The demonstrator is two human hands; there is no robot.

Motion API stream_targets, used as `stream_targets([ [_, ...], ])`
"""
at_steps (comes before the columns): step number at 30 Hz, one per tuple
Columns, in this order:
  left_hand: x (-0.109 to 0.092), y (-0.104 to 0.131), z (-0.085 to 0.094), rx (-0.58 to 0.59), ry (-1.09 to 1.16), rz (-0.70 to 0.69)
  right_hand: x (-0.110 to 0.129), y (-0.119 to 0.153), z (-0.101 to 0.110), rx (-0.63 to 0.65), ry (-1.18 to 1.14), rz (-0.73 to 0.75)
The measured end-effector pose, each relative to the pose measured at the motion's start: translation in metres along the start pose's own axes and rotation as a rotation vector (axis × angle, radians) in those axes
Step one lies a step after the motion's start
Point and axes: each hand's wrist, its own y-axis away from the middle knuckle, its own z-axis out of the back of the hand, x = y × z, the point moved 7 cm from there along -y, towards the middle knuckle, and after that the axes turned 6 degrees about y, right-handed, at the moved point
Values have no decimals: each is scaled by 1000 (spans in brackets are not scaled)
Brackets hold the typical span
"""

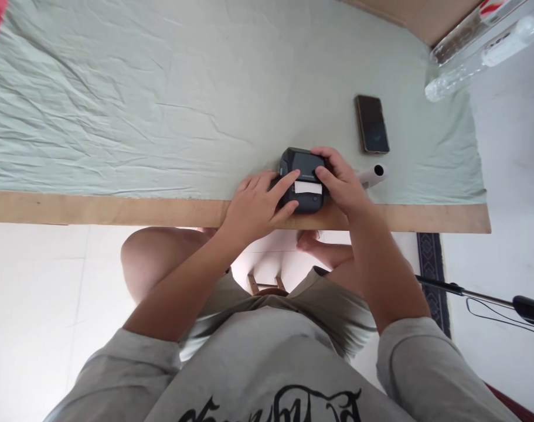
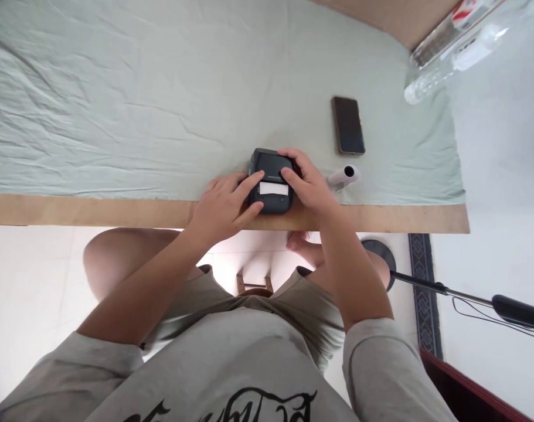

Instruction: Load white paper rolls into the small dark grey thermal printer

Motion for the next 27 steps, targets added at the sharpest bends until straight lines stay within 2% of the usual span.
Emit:
stream_targets([
  [5, 0, -1, 1, -6, 18, 24, -1, -4, 1, 135, -46, -34],
  [13, 1, -2, 1, 17, 4, 46, 9, -3, -1, 107, 66, 65],
  [15, 2, -2, -1, 25, 4, 68, 6, 1, -2, 46, 109, 83],
  [19, 7, -2, -5, 43, -6, 101, -3, 13, 5, -238, 163, 85],
  [21, 8, -2, -6, 59, -21, 106, -7, 17, 7, -326, 178, 74],
  [27, 5, -5, -8, 108, -68, 86, -5, 17, 3, -306, 300, 40],
])
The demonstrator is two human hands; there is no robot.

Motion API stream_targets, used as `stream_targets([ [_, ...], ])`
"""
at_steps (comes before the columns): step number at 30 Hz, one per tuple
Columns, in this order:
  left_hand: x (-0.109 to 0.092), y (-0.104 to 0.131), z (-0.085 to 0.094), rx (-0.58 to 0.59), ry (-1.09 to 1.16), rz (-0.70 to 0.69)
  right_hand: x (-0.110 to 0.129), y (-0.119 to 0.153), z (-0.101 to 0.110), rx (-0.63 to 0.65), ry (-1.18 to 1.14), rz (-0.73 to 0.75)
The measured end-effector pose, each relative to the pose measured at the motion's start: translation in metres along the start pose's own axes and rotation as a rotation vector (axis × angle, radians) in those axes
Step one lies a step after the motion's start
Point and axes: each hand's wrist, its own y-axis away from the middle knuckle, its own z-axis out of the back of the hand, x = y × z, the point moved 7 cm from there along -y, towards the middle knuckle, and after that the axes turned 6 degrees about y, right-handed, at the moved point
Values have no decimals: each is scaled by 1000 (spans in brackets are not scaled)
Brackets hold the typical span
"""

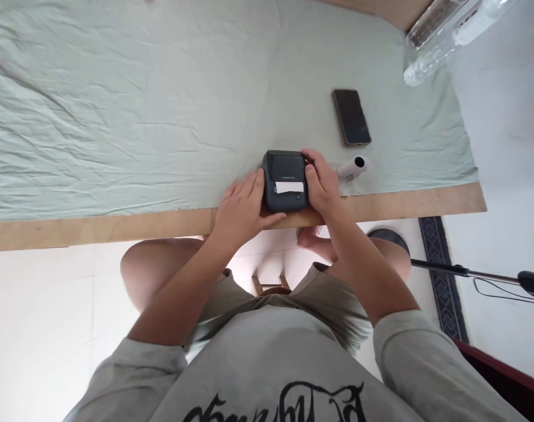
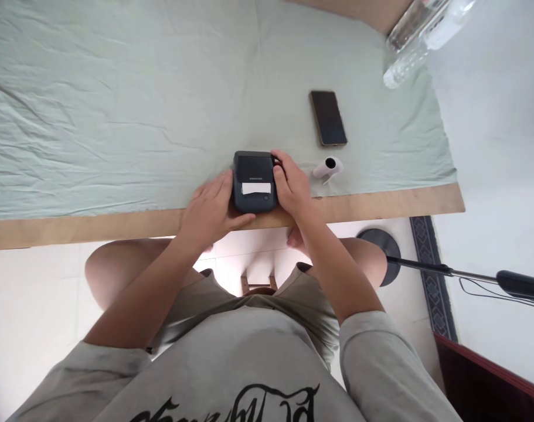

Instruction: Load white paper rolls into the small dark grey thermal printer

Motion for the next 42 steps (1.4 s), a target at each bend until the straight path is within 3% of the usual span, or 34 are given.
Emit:
stream_targets([
  [12, 5, -3, 5, -23, 84, 10, 6, 4, -1, 46, 21, -29],
  [24, 4, 1, 7, -88, 78, 15, 1, 2, -3, 13, -16, -22],
  [31, -1, 6, 7, -78, 66, 11, 4, -1, 4, 140, -131, 12],
  [36, -2, 6, 9, -64, 85, 13, 24, -16, 31, 22, 74, -1],
  [42, -1, 7, 8, -79, 83, -1, 51, -33, 37, -56, 13, -41],
])
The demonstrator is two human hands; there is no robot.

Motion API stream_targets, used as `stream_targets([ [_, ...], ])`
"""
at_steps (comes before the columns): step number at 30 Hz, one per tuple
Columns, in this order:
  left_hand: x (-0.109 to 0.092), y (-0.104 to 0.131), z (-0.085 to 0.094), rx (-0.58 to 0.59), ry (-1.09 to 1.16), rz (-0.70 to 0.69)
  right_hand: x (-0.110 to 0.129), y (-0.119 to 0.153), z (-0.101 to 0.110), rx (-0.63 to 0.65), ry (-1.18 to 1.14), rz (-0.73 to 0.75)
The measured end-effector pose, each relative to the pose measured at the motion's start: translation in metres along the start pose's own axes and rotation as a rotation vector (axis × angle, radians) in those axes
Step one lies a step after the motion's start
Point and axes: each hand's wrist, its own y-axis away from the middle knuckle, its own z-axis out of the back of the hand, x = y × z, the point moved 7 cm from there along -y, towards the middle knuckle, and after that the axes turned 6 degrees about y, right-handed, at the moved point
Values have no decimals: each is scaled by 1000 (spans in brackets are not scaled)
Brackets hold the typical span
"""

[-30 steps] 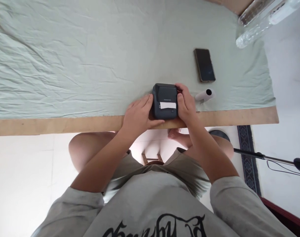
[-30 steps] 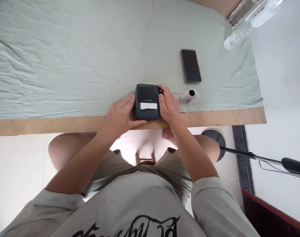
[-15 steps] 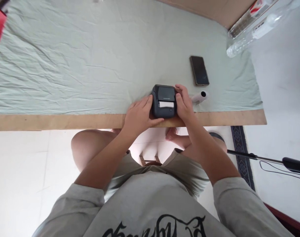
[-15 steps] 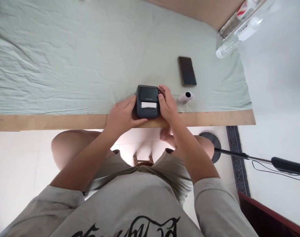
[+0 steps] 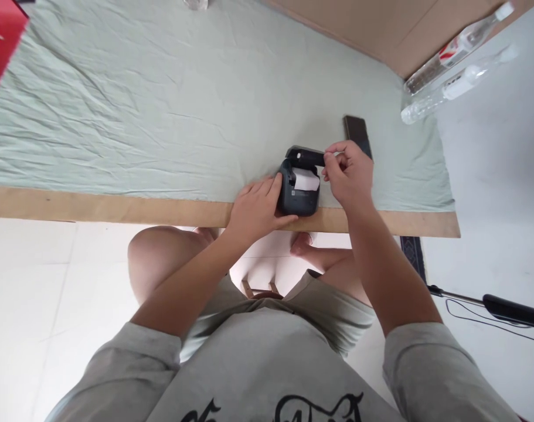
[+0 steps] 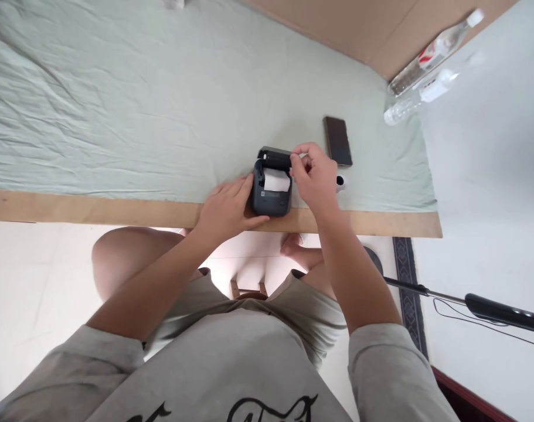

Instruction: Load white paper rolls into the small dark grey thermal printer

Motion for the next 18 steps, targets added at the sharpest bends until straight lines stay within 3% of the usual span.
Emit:
stream_targets([
  [4, 0, 1, -1, 0, -10, -14, 5, -5, -7, 34, 58, 38],
  [9, 1, 1, -1, 2, -8, -5, 12, -11, -32, 325, 441, 183],
  [13, 2, 0, -3, 11, -10, -3, 13, -16, -50, 573, 578, 234],
  [18, 2, 0, -2, 9, -9, 4, 22, -22, -53, 652, 620, 249],
])
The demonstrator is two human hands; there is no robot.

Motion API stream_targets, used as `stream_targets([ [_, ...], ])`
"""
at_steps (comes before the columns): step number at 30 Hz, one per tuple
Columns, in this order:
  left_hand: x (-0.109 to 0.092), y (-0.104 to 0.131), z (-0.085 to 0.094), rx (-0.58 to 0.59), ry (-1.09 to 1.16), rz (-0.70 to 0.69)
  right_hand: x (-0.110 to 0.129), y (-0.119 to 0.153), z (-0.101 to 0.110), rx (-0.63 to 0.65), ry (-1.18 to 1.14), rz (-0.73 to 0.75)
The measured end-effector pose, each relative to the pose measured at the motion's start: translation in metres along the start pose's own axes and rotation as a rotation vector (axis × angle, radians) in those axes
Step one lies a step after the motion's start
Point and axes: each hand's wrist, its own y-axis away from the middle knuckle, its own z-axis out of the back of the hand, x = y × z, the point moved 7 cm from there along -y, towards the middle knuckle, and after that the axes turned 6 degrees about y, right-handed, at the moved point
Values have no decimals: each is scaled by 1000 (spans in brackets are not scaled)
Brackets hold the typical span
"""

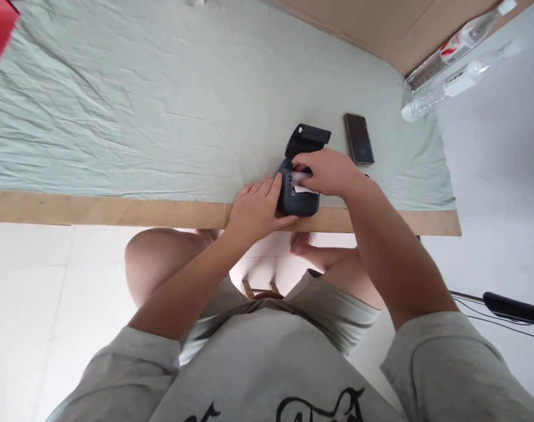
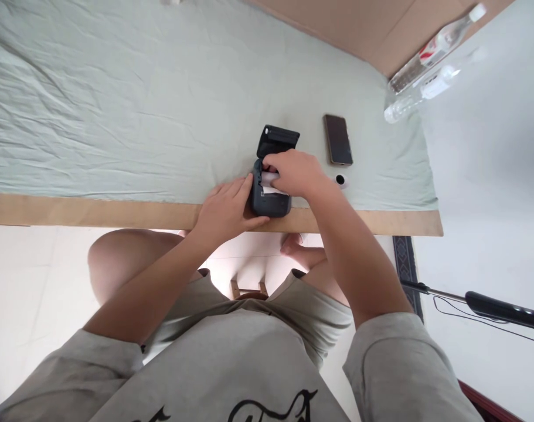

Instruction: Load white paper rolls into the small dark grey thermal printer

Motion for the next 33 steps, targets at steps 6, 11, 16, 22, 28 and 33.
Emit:
stream_targets([
  [6, -1, 0, 0, -12, 8, -27, -14, 39, 26, -254, -304, -33],
  [11, -1, 0, 0, -8, -2, -15, -65, 86, -12, -634, -1244, -252],
  [16, -2, 0, 0, 0, -16, -9, -76, 104, -70, -732, -1299, -564],
  [22, -2, -2, 1, 18, -35, 4, -61, 106, -51, -791, -577, -534],
  [28, -2, -2, 1, 23, -31, 8, -58, 88, -50, -767, -446, -394],
  [33, -3, -2, 1, 17, -31, -1, -60, 87, -54, -789, -509, -340],
])
